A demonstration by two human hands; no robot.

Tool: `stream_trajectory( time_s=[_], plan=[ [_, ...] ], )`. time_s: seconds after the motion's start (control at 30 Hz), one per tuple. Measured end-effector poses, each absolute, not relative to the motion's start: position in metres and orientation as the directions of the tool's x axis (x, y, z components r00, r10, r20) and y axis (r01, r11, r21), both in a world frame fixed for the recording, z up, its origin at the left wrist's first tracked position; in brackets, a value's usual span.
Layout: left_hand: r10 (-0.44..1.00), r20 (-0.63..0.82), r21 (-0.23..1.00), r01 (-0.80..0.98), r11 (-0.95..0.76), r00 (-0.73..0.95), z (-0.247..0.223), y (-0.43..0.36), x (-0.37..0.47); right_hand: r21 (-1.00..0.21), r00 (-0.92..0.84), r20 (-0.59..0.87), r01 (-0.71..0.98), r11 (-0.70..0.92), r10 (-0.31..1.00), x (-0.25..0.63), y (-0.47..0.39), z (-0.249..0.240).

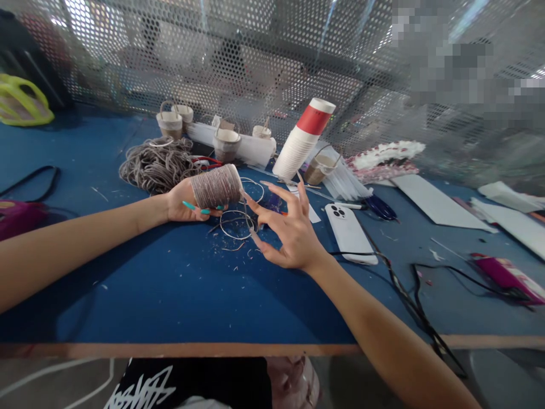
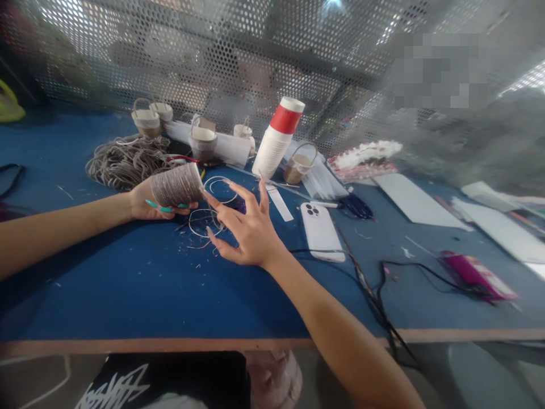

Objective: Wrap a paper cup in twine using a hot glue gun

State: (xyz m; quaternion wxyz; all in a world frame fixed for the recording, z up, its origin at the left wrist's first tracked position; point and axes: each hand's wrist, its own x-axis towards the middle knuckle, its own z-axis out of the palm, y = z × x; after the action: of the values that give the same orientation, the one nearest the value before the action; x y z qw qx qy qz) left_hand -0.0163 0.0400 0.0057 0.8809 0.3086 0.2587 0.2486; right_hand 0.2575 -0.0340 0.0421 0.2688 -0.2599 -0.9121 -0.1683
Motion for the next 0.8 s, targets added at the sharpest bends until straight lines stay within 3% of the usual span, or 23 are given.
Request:
stream_trajectory(
  time_s=[0.17, 0.33, 0.47, 0.67, 0.8],
  plan=[
    [0.596, -0.286, 0.666, -0.292, 0.686, 0.750, 0.013, 0.035, -0.014, 0.259, -0.762, 0.570, 0.522, 0.813, 0.307, 0.258, -0.031, 0.042],
    [0.564, -0.292, 0.637, -0.283, 0.717, 0.772, 0.020, 0.032, -0.017, 0.249, -0.708, 0.674, 0.489, 0.836, 0.213, 0.257, -0.034, 0.041],
    [0.537, -0.250, 0.640, -0.278, 0.716, 0.806, 0.019, 0.035, -0.020, 0.232, -0.677, 0.682, 0.559, 0.796, 0.277, 0.254, -0.037, 0.042],
    [0.403, -0.094, 0.604, -0.270, 0.750, 0.910, 0.009, 0.042, -0.023, 0.228, -0.743, 0.555, 0.567, 0.792, 0.373, 0.252, -0.033, 0.041],
    [0.372, -0.090, 0.571, -0.259, 0.779, 0.924, 0.008, 0.040, -0.021, 0.219, -0.765, 0.509, 0.557, 0.801, 0.393, 0.253, -0.032, 0.041]
  ],
)
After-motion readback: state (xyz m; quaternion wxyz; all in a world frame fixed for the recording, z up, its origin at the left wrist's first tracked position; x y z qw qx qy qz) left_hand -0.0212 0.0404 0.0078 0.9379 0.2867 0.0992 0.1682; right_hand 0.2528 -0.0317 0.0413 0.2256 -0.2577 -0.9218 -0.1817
